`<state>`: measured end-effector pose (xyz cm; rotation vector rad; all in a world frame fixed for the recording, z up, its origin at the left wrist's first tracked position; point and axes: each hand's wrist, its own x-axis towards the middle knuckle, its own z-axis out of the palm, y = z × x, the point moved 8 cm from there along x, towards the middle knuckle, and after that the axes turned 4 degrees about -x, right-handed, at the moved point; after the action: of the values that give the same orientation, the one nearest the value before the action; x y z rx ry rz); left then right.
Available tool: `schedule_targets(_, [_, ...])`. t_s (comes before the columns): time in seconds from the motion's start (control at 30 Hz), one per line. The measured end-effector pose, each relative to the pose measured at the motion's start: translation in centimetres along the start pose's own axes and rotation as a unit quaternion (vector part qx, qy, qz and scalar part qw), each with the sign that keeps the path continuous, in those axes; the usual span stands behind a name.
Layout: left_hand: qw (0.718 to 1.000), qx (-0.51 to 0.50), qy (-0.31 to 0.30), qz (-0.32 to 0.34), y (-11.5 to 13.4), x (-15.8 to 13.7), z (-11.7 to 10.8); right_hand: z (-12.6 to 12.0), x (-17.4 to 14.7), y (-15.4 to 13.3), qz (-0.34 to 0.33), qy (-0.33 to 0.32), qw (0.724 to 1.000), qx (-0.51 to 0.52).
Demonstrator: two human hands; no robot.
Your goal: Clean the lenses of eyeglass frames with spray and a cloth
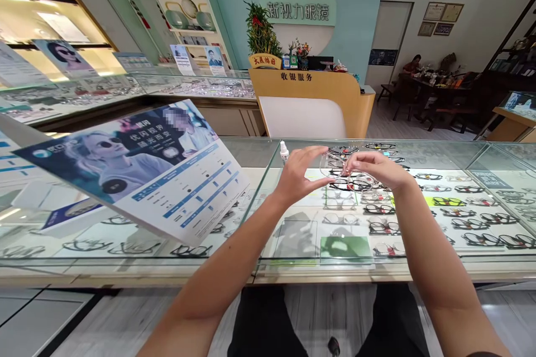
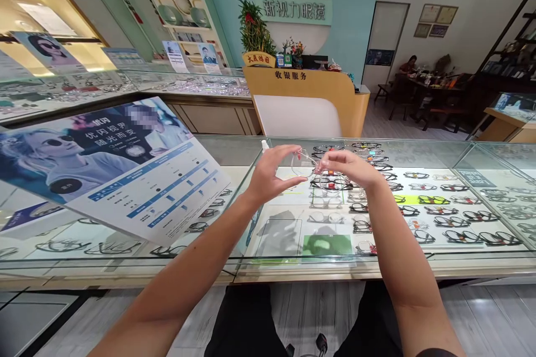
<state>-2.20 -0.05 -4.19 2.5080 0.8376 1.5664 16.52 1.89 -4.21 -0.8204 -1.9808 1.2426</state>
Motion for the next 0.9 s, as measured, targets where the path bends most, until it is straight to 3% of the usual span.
schedule_targets(0.1, [0.998,0.016,0.054,-0.018,-0.4,1.3,-2.0,-2.5,-0.2,-2.4,-0.054,0.136,0.989,-0.021])
schedule_targets(0.23, [0.988,-0.005,0.152,-0.021,-0.1,4.9,-5.9,-3.9,-0.3,-7.0,-0.15,0.218,0.959,-0.103])
schedule_targets(0.4, [0.975,-0.018,0.222,0.025,2.6,9.7,-9.7,-4.1,-0.4,-12.8,-0.276,0.317,0.883,-0.208])
schedule_targets(0.57, [0.965,-0.03,0.256,0.045,4.8,10.6,-10.9,-3.7,-1.8,-15.9,-0.374,0.401,0.798,-0.25])
schedule_targets(0.63, [0.963,-0.039,0.263,0.045,5.2,10.2,-11.0,-3.5,-2.1,-16.2,-0.379,0.398,0.794,-0.26])
schedule_targets(0.9, [0.961,-0.041,0.271,0.019,5.6,9.3,-11.5,-3.4,-2.4,-16.0,-0.318,0.369,0.828,-0.277])
